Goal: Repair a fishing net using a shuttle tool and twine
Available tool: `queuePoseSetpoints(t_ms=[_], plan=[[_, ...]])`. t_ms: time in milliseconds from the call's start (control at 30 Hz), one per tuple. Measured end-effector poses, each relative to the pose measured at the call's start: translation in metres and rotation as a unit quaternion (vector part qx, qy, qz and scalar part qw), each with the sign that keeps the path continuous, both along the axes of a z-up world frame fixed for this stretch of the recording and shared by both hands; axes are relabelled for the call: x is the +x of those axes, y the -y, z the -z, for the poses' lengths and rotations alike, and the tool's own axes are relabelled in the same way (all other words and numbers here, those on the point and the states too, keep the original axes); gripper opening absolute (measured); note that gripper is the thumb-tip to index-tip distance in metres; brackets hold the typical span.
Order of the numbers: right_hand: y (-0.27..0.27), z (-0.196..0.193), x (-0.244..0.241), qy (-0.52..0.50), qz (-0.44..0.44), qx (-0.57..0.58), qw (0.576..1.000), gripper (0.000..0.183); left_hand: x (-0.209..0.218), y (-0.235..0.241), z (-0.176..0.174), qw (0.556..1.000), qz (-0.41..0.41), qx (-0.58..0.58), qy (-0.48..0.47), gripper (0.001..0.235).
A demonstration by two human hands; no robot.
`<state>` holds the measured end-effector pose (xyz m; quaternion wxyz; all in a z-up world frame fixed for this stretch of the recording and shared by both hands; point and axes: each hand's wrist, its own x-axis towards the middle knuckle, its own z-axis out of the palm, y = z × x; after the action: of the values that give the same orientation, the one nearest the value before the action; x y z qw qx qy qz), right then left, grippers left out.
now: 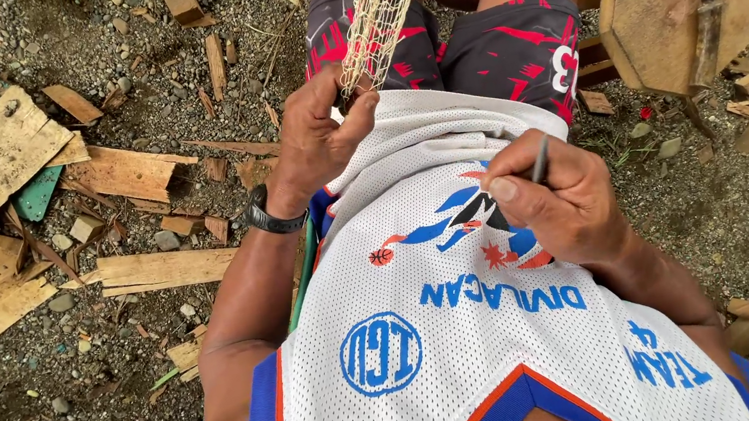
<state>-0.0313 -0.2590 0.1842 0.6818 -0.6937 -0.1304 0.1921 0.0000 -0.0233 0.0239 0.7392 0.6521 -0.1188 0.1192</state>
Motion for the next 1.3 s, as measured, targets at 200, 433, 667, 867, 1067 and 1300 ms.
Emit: queuePoseSetpoints(t_ms=[200, 433, 667, 867, 1067, 1300], plan=[[0.006, 0.008, 0.0, 0.04, 0.033, 0.069, 0.996, 0.012, -0.002, 0.004, -0.008, 0.995, 0.037, -0.081, -0.045, 0.006], [-0.07, -0.031, 0.01, 0.081, -0.088, 0.047, 0.992, 0.005, -0.011, -0.008, -0.007, 0.945, 0.056, -0.299, -0.118, 0.012], [-0.092, -0.032, 0.018, 0.103, -0.214, 0.008, 0.971, 0.016, -0.013, -0.033, -0.008, 0.859, 0.106, -0.461, -0.195, 0.015], [-0.09, -0.017, 0.016, 0.118, -0.264, -0.016, 0.957, 0.021, -0.018, -0.035, 0.026, 0.847, 0.133, -0.488, -0.166, 0.025], [-0.077, -0.018, 0.023, 0.05, -0.232, 0.026, 0.971, 0.019, -0.023, -0.037, 0.035, 0.899, 0.106, -0.408, -0.119, 0.022], [-0.051, -0.031, 0.043, 0.007, -0.109, 0.037, 0.993, 0.016, -0.024, -0.037, 0.031, 0.937, 0.088, -0.326, -0.092, 0.032]])
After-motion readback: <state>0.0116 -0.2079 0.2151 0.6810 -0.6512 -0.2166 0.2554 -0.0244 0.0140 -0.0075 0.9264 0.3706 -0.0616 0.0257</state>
